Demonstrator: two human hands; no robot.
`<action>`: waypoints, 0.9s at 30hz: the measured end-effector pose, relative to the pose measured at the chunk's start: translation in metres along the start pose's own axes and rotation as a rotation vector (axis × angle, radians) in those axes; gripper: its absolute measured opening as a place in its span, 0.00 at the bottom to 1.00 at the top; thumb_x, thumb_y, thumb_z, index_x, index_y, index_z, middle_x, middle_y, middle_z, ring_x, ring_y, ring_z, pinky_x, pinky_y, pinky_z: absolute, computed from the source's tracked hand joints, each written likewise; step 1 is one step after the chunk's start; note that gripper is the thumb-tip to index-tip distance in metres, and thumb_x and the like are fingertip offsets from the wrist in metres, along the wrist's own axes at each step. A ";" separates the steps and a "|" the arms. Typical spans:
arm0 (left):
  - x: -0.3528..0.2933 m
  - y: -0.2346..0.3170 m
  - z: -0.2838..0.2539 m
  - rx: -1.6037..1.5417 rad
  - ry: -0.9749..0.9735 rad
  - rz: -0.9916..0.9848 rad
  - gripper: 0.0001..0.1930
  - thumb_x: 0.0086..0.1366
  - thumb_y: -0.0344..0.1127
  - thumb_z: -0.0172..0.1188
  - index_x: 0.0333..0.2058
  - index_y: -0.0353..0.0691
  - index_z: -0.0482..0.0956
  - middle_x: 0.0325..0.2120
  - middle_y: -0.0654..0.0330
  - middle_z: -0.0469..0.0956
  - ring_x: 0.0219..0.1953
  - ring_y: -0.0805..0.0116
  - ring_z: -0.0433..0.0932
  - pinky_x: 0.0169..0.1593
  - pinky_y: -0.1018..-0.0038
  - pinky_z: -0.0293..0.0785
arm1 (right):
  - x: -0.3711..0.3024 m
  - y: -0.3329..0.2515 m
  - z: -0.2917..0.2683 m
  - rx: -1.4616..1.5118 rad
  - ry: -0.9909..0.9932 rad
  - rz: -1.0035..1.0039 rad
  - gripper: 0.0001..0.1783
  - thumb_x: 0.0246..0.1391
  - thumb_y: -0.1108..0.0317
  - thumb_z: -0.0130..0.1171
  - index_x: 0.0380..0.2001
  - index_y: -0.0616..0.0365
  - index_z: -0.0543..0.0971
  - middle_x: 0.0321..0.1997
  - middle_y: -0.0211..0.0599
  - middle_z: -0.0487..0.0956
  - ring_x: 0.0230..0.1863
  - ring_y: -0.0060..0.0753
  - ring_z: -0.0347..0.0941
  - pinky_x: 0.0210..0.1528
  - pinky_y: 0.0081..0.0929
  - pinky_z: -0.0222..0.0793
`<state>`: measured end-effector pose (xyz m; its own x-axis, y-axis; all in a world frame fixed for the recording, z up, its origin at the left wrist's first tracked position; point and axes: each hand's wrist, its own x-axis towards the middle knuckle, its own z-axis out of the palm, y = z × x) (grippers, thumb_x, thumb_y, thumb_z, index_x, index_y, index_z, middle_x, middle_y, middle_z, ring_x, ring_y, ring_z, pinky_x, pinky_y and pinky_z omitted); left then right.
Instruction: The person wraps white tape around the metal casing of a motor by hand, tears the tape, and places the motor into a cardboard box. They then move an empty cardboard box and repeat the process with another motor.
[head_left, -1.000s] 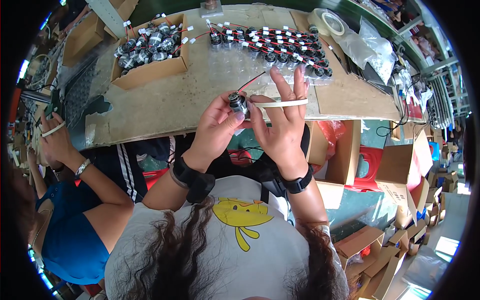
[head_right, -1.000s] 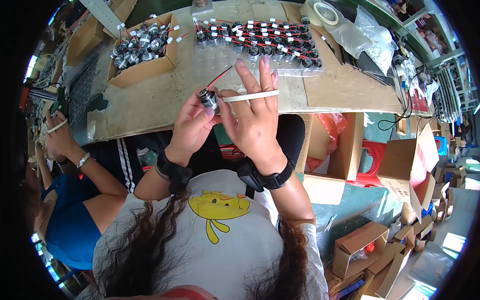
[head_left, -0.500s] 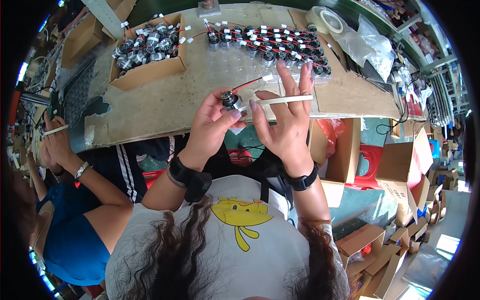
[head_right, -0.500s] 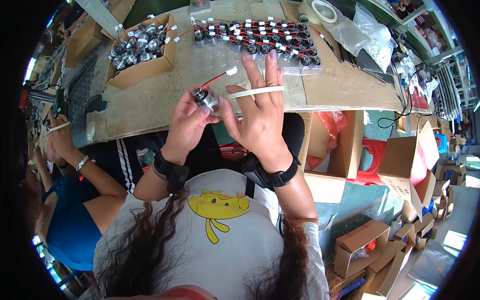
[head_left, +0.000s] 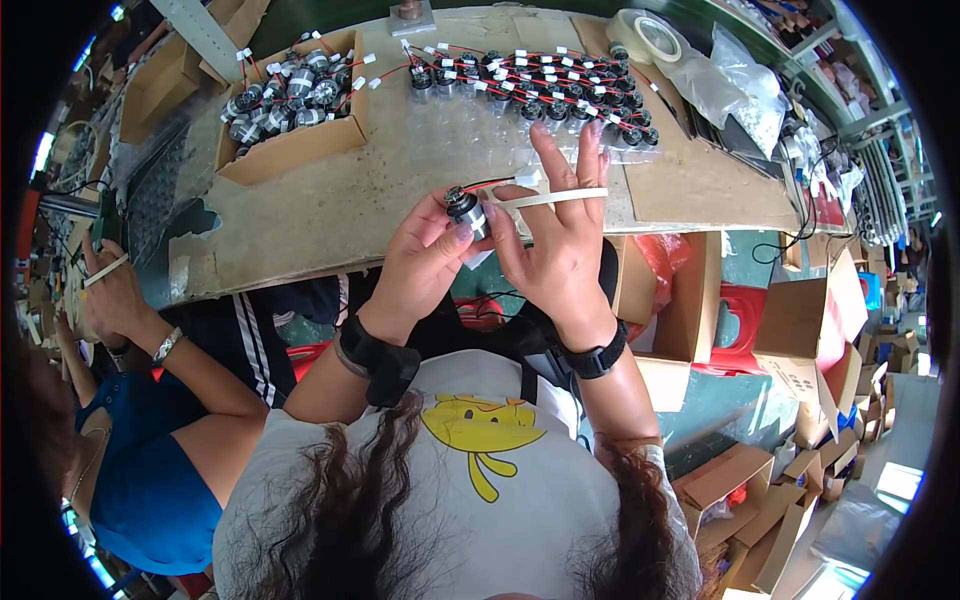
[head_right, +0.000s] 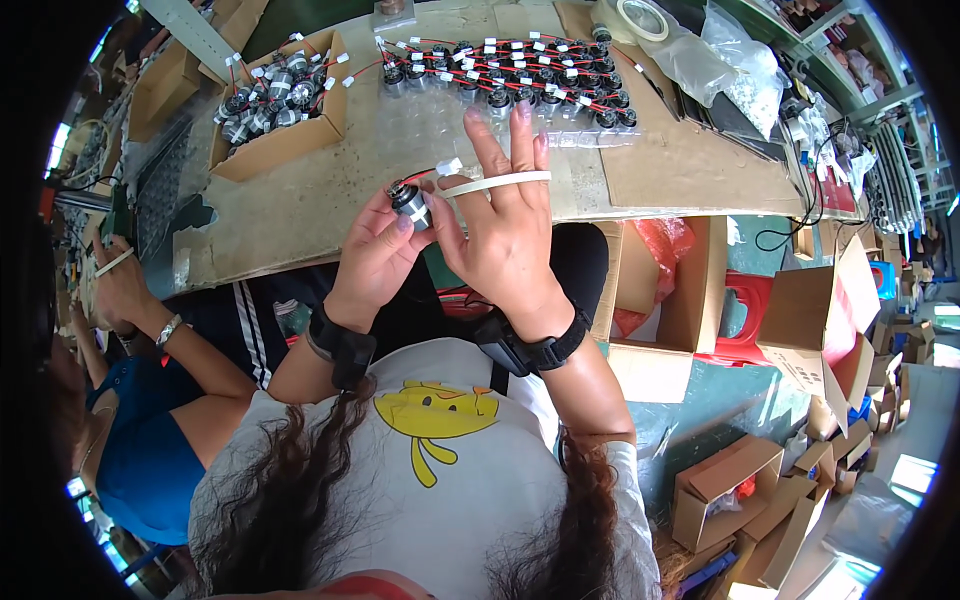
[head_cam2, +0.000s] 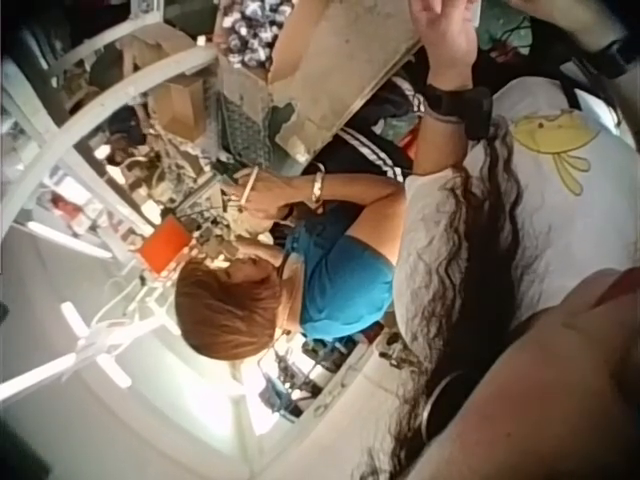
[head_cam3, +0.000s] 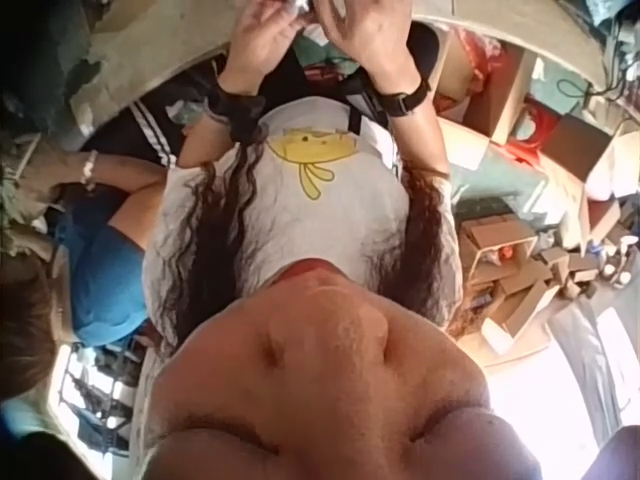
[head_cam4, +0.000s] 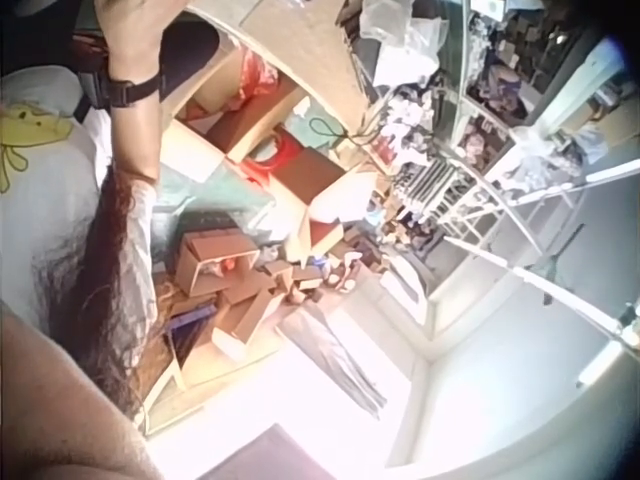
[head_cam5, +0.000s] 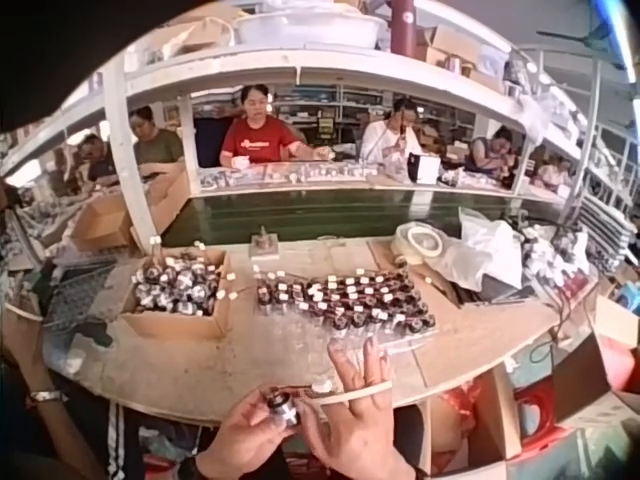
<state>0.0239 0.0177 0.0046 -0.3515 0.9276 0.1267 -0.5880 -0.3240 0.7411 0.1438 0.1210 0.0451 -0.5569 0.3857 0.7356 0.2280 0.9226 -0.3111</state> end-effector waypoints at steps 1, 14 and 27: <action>0.001 -0.001 -0.001 0.009 -0.005 0.023 0.19 0.65 0.27 0.54 0.54 0.39 0.65 0.51 0.58 0.70 0.51 0.68 0.73 0.54 0.65 0.73 | -0.001 0.001 0.001 0.001 -0.001 0.001 0.08 0.46 0.68 0.65 0.32 0.57 0.82 0.64 0.50 0.66 0.71 0.62 0.46 0.67 0.58 0.43; -0.004 0.008 -0.011 -0.004 0.028 -0.088 0.18 0.65 0.29 0.55 0.52 0.38 0.65 0.49 0.58 0.73 0.47 0.68 0.76 0.49 0.68 0.76 | 0.004 0.007 -0.013 0.219 0.011 0.068 0.08 0.45 0.74 0.65 0.33 0.57 0.83 0.65 0.46 0.65 0.73 0.62 0.39 0.69 0.50 0.44; -0.004 0.005 -0.008 -0.001 -0.029 -0.028 0.18 0.65 0.29 0.56 0.52 0.39 0.66 0.50 0.59 0.71 0.53 0.68 0.72 0.55 0.67 0.72 | 0.001 0.004 0.001 0.075 0.085 -0.013 0.09 0.41 0.74 0.68 0.29 0.57 0.80 0.64 0.45 0.65 0.71 0.65 0.43 0.67 0.59 0.45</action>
<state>0.0167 0.0107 0.0031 -0.3133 0.9414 0.1253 -0.5983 -0.2981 0.7437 0.1437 0.1251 0.0439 -0.4890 0.3752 0.7874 0.1589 0.9260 -0.3426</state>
